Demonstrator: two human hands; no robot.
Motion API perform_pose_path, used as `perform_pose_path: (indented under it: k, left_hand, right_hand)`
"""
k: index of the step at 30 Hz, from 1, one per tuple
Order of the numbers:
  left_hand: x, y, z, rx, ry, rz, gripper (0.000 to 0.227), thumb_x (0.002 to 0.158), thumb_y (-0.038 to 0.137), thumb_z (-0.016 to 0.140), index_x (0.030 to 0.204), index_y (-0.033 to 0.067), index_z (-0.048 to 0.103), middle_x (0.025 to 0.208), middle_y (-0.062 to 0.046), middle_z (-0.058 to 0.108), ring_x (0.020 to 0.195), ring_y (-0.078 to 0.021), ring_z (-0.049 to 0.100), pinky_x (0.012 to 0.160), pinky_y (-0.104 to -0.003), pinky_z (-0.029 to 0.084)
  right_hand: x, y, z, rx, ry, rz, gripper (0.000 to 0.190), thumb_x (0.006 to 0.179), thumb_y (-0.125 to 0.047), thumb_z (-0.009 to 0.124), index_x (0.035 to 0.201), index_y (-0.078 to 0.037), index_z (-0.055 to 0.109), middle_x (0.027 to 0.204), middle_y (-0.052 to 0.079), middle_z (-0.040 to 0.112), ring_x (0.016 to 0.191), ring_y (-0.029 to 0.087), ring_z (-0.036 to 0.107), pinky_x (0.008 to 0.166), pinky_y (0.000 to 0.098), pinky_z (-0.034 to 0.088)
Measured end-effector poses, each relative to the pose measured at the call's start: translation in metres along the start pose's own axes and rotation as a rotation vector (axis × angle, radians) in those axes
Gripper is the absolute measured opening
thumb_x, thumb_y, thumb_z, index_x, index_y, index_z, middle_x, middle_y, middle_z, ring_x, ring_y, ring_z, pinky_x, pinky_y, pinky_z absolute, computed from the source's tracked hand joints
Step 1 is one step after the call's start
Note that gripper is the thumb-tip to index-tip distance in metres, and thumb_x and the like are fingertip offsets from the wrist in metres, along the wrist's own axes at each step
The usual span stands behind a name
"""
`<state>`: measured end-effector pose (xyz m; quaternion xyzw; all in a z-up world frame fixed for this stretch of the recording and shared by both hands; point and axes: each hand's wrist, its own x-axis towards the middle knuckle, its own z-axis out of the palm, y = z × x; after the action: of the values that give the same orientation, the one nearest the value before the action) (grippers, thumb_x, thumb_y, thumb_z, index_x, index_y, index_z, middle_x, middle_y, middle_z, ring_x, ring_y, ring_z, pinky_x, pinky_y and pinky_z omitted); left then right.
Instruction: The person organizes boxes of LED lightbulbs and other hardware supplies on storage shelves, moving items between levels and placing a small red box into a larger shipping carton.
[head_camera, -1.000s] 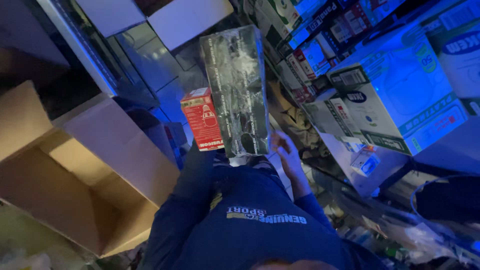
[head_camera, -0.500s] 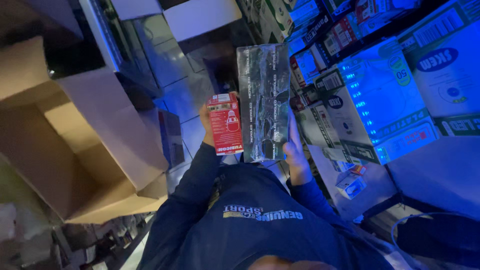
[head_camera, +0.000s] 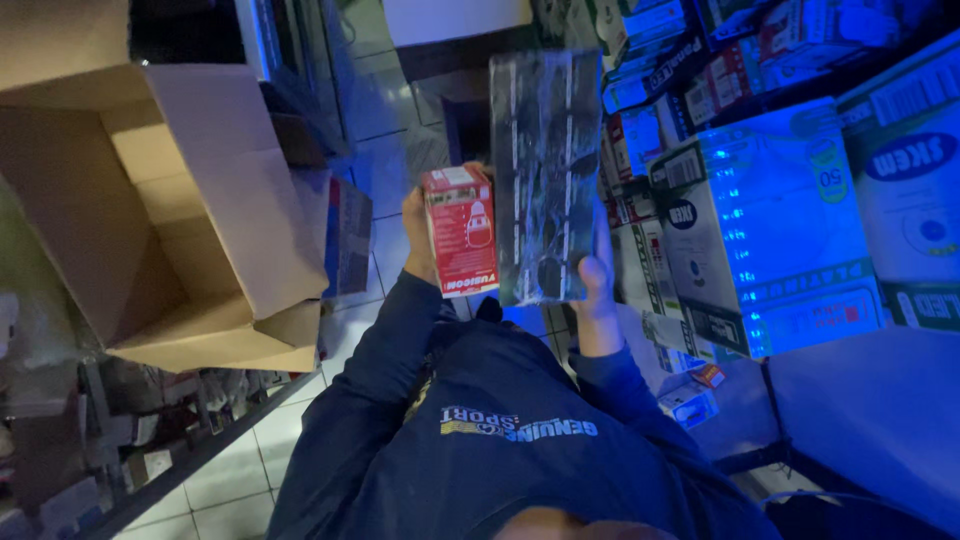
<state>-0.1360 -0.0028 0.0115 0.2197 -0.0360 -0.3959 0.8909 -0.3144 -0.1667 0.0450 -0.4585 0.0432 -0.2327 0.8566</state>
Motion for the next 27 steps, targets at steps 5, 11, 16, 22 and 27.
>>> perform_pose_path:
  k: [5,11,16,22,27]
  left_hand:
    - [0.042,0.022,0.022,-0.158,-0.186,0.116,0.088,0.093,0.065,0.058,0.141,-0.009,0.055,0.119,-0.015,0.068,0.106,-0.0244,0.069,0.092,-0.036,0.057]
    - [0.126,0.074,0.067,-0.335,-0.264,0.103,0.079,0.093,0.06,0.06,0.137,-0.0052,0.056,0.122,-0.017,0.069,0.107,-0.026,0.071,0.093,-0.038,0.059]
    - [0.205,0.117,0.084,-0.416,-0.413,0.072,0.073,0.101,0.057,0.058,0.139,-0.0054,0.058,0.124,-0.018,0.07,0.105,-0.0255,0.072,0.091,-0.038,0.061]
    - [0.284,0.141,0.107,-0.464,-0.387,0.054,0.055,0.107,0.05,0.056,0.135,0.0037,0.06,0.124,-0.016,0.07,0.107,-0.0271,0.072,0.094,-0.043,0.06]
    - [0.309,0.154,0.137,-0.37,-0.416,-0.039,0.06,0.105,0.051,0.054,0.136,0.0009,0.061,0.126,-0.018,0.071,0.111,-0.0292,0.07,0.1,-0.044,0.057]
  right_hand:
    - [0.05,-0.019,0.02,-0.053,-0.031,-0.06,0.107,0.093,-0.059,0.073,0.167,-0.001,0.022,0.16,0.01,0.043,0.146,0.022,0.045,0.124,0.0385,0.037]
    - [0.128,-0.032,0.05,-0.441,0.002,-0.338,0.104,0.094,-0.063,0.066,0.166,0.0,0.025,0.165,0.009,0.04,0.154,0.021,0.04,0.13,0.0372,0.032]
    - [0.182,-0.037,0.105,-0.423,0.07,-0.479,0.136,0.077,-0.033,0.099,0.165,-0.01,-0.003,0.169,0.01,0.023,0.155,0.026,0.034,0.129,0.0483,0.033]
    - [0.268,-0.047,0.135,-0.972,0.294,-0.81,0.128,0.079,-0.02,0.1,0.165,-0.017,0.004,0.169,0.009,0.023,0.153,0.023,0.031,0.13,0.0395,0.029]
    - [0.301,-0.065,0.128,-1.108,0.469,-0.764,0.11,0.077,-0.02,0.095,0.162,-0.009,0.026,0.161,0.011,0.032,0.151,0.025,0.034,0.128,0.0392,0.028]
